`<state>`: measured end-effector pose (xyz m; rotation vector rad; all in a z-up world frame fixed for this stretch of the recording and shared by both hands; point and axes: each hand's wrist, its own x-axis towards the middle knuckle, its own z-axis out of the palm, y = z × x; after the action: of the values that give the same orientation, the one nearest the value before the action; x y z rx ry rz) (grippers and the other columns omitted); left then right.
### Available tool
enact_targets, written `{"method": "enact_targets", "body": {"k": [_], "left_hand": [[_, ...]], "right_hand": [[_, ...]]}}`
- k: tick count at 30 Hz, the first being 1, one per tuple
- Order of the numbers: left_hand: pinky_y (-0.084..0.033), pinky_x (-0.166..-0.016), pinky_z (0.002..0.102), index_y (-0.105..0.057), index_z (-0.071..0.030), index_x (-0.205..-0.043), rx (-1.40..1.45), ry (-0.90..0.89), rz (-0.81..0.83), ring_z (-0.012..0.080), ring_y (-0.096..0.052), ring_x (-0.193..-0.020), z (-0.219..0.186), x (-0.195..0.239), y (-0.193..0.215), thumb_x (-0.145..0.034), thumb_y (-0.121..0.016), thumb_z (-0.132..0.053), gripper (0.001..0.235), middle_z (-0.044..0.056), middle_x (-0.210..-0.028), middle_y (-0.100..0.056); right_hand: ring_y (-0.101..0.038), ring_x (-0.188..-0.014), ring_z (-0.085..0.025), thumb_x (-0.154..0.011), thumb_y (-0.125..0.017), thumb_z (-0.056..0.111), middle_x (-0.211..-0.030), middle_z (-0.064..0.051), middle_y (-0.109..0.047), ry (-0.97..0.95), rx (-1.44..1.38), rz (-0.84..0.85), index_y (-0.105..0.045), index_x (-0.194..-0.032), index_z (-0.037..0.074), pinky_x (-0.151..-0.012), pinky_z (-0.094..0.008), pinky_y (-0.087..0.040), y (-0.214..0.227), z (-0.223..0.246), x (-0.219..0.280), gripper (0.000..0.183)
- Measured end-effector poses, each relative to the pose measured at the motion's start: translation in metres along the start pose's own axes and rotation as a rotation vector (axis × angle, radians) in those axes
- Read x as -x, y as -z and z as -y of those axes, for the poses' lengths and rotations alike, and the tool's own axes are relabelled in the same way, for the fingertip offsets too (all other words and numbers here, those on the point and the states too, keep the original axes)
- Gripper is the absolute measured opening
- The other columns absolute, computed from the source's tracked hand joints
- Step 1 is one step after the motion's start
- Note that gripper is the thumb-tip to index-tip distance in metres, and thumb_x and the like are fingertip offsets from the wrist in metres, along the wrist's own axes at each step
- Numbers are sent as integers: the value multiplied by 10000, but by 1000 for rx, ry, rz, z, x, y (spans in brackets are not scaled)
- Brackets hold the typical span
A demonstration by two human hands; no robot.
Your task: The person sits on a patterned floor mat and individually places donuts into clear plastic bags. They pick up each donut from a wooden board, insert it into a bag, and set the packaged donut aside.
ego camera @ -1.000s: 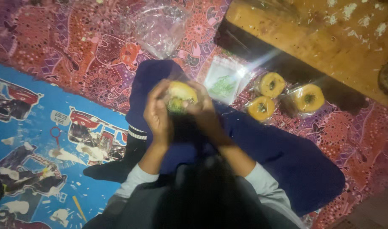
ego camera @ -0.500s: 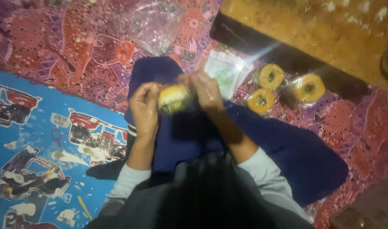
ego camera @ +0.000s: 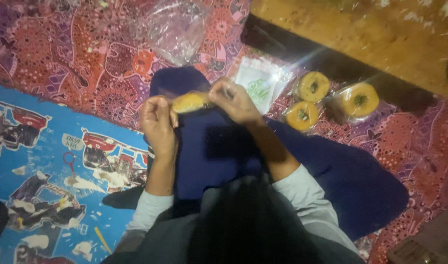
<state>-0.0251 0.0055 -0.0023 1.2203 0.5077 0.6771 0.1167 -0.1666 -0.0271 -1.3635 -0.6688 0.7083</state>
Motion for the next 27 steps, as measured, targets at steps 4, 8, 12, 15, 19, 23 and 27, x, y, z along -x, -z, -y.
{"method": "enact_targets", "body": {"k": [4, 8, 12, 15, 19, 23, 27], "left_hand": [[-376, -543, 227, -528, -61, -1024, -29, -29, -25, 59, -441, -598, 3, 12, -3, -1127, -565, -152, 143, 14, -810, -523], [-342, -525, 216, -528, -56, -1022, -19, 28, -6, 51, -421, -592, -1, 13, -10, -1124, -555, -150, 141, 9, -787, -497], [-332, -520, 218, -533, -56, -999, -63, -3, 71, 54, -415, -592, -23, 27, -5, -1136, -542, -146, 164, 33, -854, -553], [-319, -471, 211, -535, -57, -975, -119, 33, 56, 45, -415, -546, -35, 25, -6, -1116, -544, -139, 163, 45, -874, -596], [-350, -444, 219, -551, -52, -964, -138, 108, 75, 46, -442, -508, -23, 22, -13, -1114, -543, -145, 177, 46, -828, -608], [-380, -464, 219, -558, -52, -981, -184, 147, 55, 48, -477, -512, -5, 26, -10, -1125, -544, -160, 180, 20, -765, -552], [-385, -472, 221, -563, -45, -985, -107, 114, 70, 54, -484, -522, 0, 19, -6, -1106, -545, -160, 167, 36, -827, -600]], "right_hand": [[-551, -955, -83, -1030, -685, 142, -979, 6, -603, 13, 22, -60, -602, -986, 47, -892, -258, -469, -14, 10, 12, 134], [-574, -885, -105, -870, -791, 162, -970, -20, -628, 114, 185, 65, -653, -1084, 15, -811, -270, -477, -8, 32, 9, 294], [-606, -925, -120, -975, -758, 130, -990, -45, -649, 148, 25, 150, -648, -937, 54, -824, -269, -488, -4, 37, 19, 139], [-580, -836, -101, -971, -763, 130, -923, -39, -620, -86, -313, 110, -566, -923, 66, -750, -247, -475, -6, 25, 23, 212], [-540, -751, -63, -1018, -706, 128, -867, 13, -587, -94, -436, -11, -567, -1013, 90, -655, -223, -422, -10, -17, 32, 144], [-552, -829, -69, -1089, -651, 54, -931, 30, -598, 53, -873, -160, -560, -1209, 97, -762, -229, -438, 1, -56, 36, 156], [-588, -897, -100, -1080, -602, 45, -993, 7, -631, -14, -1151, -261, -540, -1354, 90, -846, -253, -473, 16, -53, 29, 284]]}}
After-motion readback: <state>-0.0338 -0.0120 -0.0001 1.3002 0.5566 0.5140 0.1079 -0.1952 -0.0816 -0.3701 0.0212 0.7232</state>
